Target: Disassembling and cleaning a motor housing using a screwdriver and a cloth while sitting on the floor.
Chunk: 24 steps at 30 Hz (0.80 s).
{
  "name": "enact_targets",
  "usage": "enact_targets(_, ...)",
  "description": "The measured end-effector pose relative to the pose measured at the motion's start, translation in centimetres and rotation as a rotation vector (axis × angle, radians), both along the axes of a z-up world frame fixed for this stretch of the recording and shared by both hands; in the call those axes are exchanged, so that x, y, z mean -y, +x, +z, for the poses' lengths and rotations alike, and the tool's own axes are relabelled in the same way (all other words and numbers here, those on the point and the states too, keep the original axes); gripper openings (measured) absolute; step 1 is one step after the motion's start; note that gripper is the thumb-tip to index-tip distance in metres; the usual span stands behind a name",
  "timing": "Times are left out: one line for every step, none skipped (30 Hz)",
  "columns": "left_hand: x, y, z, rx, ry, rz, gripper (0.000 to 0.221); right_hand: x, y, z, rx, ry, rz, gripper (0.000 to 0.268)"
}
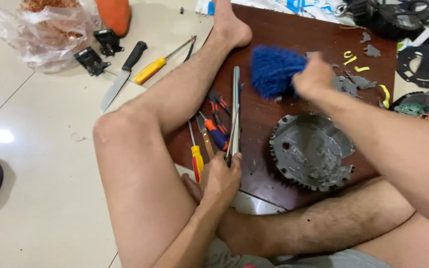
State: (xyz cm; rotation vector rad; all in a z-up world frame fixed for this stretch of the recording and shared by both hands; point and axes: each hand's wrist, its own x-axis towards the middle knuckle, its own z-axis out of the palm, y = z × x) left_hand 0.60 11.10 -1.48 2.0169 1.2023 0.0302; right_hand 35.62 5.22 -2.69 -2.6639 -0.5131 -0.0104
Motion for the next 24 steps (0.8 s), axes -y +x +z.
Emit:
enact_targets(0.0,-0.1,-0.6,0.0,-0.004,0.007,0.048,0.2,0.7,0.5,0.0,-0.004,0.007,0.041)
enact_targets(0.2,0.3,-1.4,-0.021,0.032,-0.002,0.046,1.3,1.6,0.9,0.018,0.116,0.029,0.04)
enact_targets(0.6,0.7,-2.2,-0.043,0.068,-0.012,0.045,2.6,2.6,1.4,0.038,0.235,0.051,0.04)
enact_targets(0.5,0.8,-2.6,-0.044,0.06,-0.027,0.045,4.0,3.0,1.7,0.038,0.226,0.036,0.04)
enact_targets(0.4,0.9,-3.0,-0.019,0.078,0.002,0.041,5.5,3.4,2.0,0.046,0.261,-0.04,0.043)
enact_targets(0.2,0.8,-3.6,0.012,0.102,0.031,0.04,6.9,3.5,2.3,0.06,0.3,-0.116,0.046)
enact_targets(-0.1,0.8,-3.6,0.016,0.098,0.016,0.04,7.7,2.2,3.5,0.065,0.297,-0.13,0.046)
enact_targets(-0.2,0.9,-3.4,0.056,0.116,0.017,0.041,8.8,1.0,4.7,-0.18,0.488,-0.151,0.049)
enact_targets(-0.3,1.0,-3.2,0.097,0.133,0.019,0.042,9.9,-0.2,5.9,-0.423,0.679,-0.169,0.054)
enact_targets(-0.1,1.0,-2.5,0.097,0.13,0.007,0.042,11.2,0.0,5.1,-0.419,0.679,-0.181,0.054)
enact_targets(0.1,0.9,-1.8,0.056,0.087,0.013,0.045,12.6,0.1,4.3,-0.466,0.821,-0.21,0.042)
enact_targets(0.0,1.0,-1.0,0.019,0.048,0.022,0.049,13.6,0.3,3.7,-0.508,0.966,-0.234,0.031)
enact_targets(0.0,1.1,-1.4,0.023,0.048,0.012,0.049,14.4,-0.9,4.5,-0.499,0.969,-0.24,0.031)
enact_targets(0.0,1.1,-1.9,0.024,0.063,0.038,0.047,15.0,-2.2,5.2,-0.522,1.011,-0.367,0.031)
enact_targets(0.0,1.0,-2.3,0.025,0.077,0.064,0.045,15.6,-3.5,5.9,-0.544,1.05,-0.494,0.032)
enact_targets(0.0,0.9,-2.3,0.029,0.078,0.058,0.045,15.8,-4.6,6.5,-0.538,1.053,-0.498,0.032)
enact_targets(-0.1,0.8,-2.3,0.068,0.096,0.074,0.04,15.9,-5.8,7.1,-0.491,0.992,-0.494,0.027)
enact_targets(-0.1,0.7,-2.3,0.108,0.112,0.093,0.035,15.9,-6.9,7.8,-0.444,0.929,-0.487,0.023)
enact_targets(0.1,0.4,-1.5,0.112,0.111,0.09,0.035,15.2,-8.0,8.9,-0.438,0.93,-0.488,0.023)
enact_targets(0.2,0.1,-0.7,0.165,0.083,0.089,0.036,14.3,-9.1,10.0,-0.439,0.846,-0.351,0.029)
enact_targets(0.4,-0.2,0.1,0.217,0.054,0.088,0.037,13.4,-10.3,11.2,-0.436,0.759,-0.216,0.035)
enact_targets(0.3,-0.5,0.7,0.224,0.059,0.09,0.037,11.8,-10.5,11.8,-0.431,0.764,-0.21,0.035)
enact_targets(0.2,-0.8,1.2,0.232,0.033,0.115,0.036,10.1,-10.7,12.4,-0.448,0.762,-0.055,0.038)
enact_targets(0.1,-1.0,1.8,0.24,0.007,0.141,0.036,8.3,-10.8,13.1,-0.463,0.756,0.102,0.041)
